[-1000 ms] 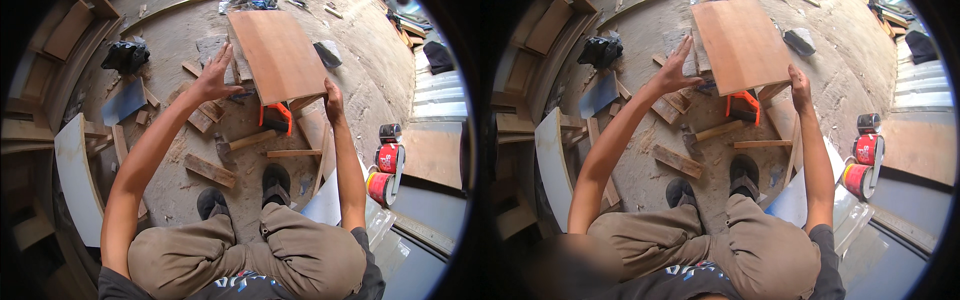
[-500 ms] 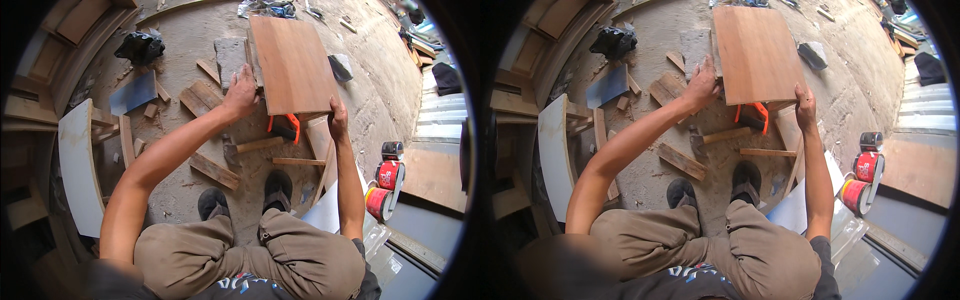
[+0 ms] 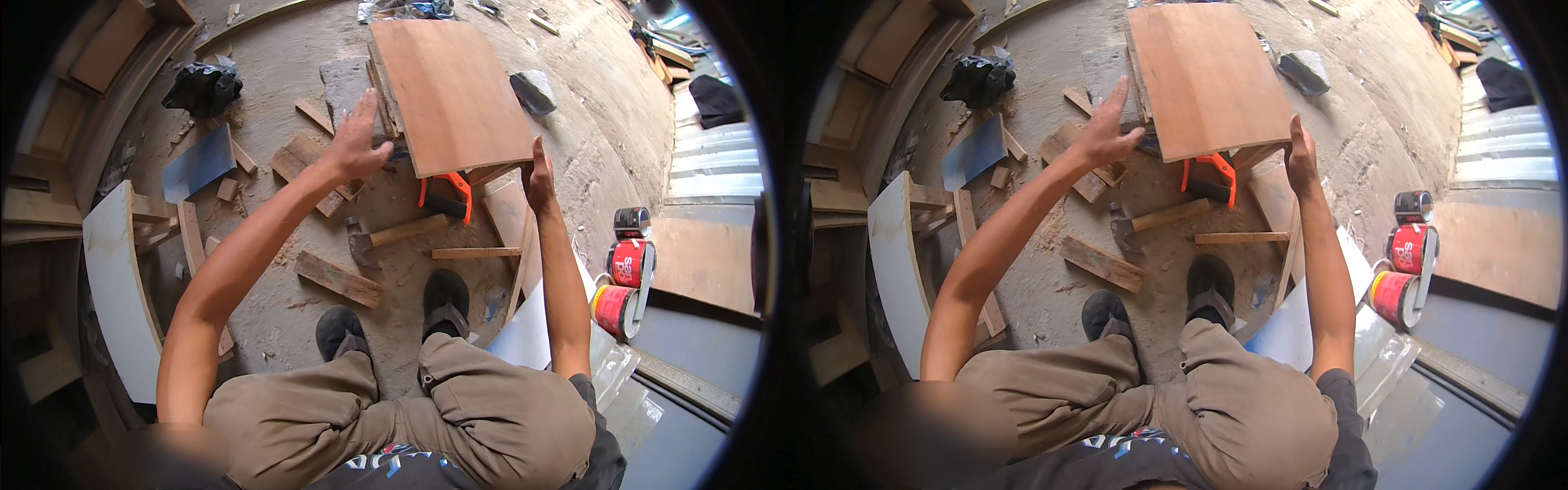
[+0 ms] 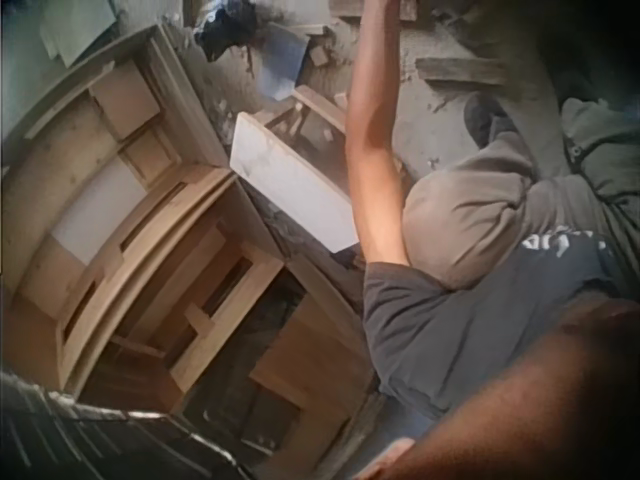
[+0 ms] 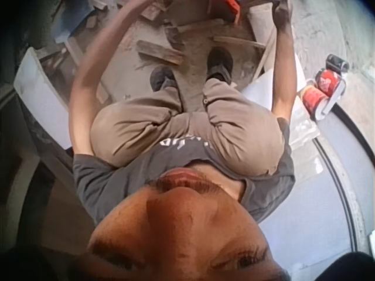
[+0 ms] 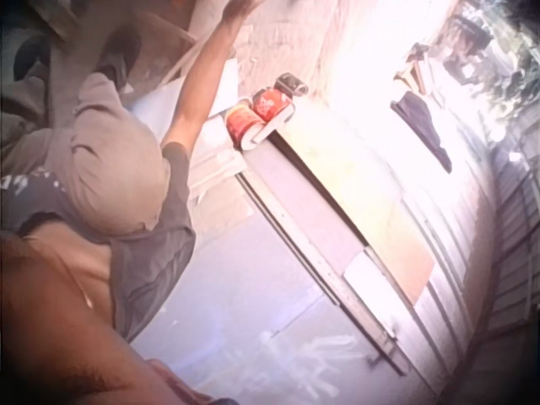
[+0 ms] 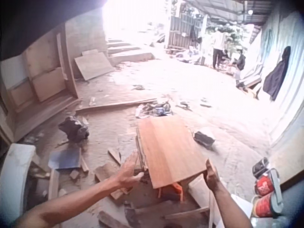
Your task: The person sits on the floor and assembles a wooden structure by fitting small wooden blocks into a larger board. They use a hammer to tap the pieces into place and a clamp to hold the assembly together.
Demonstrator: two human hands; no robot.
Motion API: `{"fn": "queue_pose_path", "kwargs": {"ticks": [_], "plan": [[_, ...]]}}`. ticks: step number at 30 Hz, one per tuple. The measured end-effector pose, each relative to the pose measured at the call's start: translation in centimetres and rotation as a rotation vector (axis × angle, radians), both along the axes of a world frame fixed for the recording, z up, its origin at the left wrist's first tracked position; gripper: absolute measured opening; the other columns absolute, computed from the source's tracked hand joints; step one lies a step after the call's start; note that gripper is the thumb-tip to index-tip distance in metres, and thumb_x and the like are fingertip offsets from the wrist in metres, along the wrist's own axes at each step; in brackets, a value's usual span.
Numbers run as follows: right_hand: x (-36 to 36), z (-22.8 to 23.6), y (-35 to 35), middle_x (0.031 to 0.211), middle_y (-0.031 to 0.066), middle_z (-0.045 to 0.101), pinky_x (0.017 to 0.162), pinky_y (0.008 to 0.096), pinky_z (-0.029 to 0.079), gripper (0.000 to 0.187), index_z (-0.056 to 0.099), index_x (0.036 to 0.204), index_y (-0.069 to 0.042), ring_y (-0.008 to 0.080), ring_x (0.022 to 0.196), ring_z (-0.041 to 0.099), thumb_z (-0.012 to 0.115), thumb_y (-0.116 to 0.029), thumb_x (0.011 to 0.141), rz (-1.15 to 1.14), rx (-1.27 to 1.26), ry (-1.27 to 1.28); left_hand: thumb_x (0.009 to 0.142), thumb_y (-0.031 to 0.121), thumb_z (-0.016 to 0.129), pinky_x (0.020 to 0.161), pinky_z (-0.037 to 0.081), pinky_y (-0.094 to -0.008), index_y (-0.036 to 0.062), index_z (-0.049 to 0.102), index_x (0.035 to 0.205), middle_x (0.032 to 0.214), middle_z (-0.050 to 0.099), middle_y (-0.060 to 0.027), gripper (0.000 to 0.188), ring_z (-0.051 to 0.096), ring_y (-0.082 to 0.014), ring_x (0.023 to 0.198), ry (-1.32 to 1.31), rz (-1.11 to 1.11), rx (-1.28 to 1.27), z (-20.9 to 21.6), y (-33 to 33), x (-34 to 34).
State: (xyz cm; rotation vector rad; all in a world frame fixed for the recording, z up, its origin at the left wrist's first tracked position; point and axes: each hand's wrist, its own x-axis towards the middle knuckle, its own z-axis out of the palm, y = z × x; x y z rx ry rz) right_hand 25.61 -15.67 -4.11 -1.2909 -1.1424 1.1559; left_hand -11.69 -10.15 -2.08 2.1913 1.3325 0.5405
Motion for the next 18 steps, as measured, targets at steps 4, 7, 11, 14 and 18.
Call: {"fn": "queue_pose_path", "kwargs": {"ticks": [4,7,11,14,18], "plan": [[-1.0,0.7,-0.3,0.135,0.0136,0.060,0.111,0.0354,0.034,0.075,0.052,0.137,0.007,0.0207,0.127,0.053,0.038,-0.059,0.104,0.007,0.075,0.145,0.087,0.022,0.065,0.124,0.019,-0.0469,-0.0078,0.019,0.155,0.159,0.025,-0.0326,0.087,0.025,-0.0403,0.150,-0.120,0.037,0.098,0.1,0.1,-1.4],[-0.8,0.2,-1.0,0.138,0.0138,0.058,0.112,0.0384,0.033,0.074,0.050,0.139,0.007,0.0214,0.129,0.052,0.040,-0.058,0.104,-0.032,0.049,0.110,0.090,0.022,0.063,0.121,0.027,-0.0460,-0.0029,0.029,0.153,0.158,0.030,-0.0295,0.076,0.031,-0.0409,0.147,-0.156,0.065,0.105,0.5,-0.6,-2.1],[-0.5,-0.9,-1.2,0.133,0.0123,0.060,0.111,0.0375,0.034,0.066,0.052,0.137,0.004,0.0200,0.127,0.052,0.047,-0.052,0.104,-0.044,0.068,0.046,0.094,0.024,0.063,0.119,0.032,-0.0465,0.0007,0.038,0.150,0.158,0.032,-0.0256,0.065,0.034,-0.0411,0.146,-0.133,0.049,0.094,0.8,-1.3,-2.6],[-0.8,-0.9,-1.2,0.126,0.0092,0.063,0.107,0.0340,0.037,0.057,0.055,0.133,0.002,0.0171,0.121,0.054,0.053,-0.047,0.103,-0.039,0.102,-0.042,0.096,0.026,0.061,0.118,0.032,-0.0469,0.0004,0.041,0.148,0.157,0.033,-0.0269,0.061,0.034,-0.0418,0.145,-0.184,0.033,0.053,1.3,-1.9,-2.4],[-0.9,-1.6,-1.7,0.119,0.0071,0.064,0.103,0.0309,0.039,0.052,0.057,0.128,0.001,0.0148,0.113,0.056,0.056,-0.044,0.103,-0.097,0.071,-0.078,0.098,0.030,0.061,0.119,0.030,-0.0496,0.0057,0.035,0.152,0.160,0.030,-0.0232,0.065,0.032,-0.0399,0.147,-0.128,-0.051,0.178,0.6,-3.1,-1.5]]}}
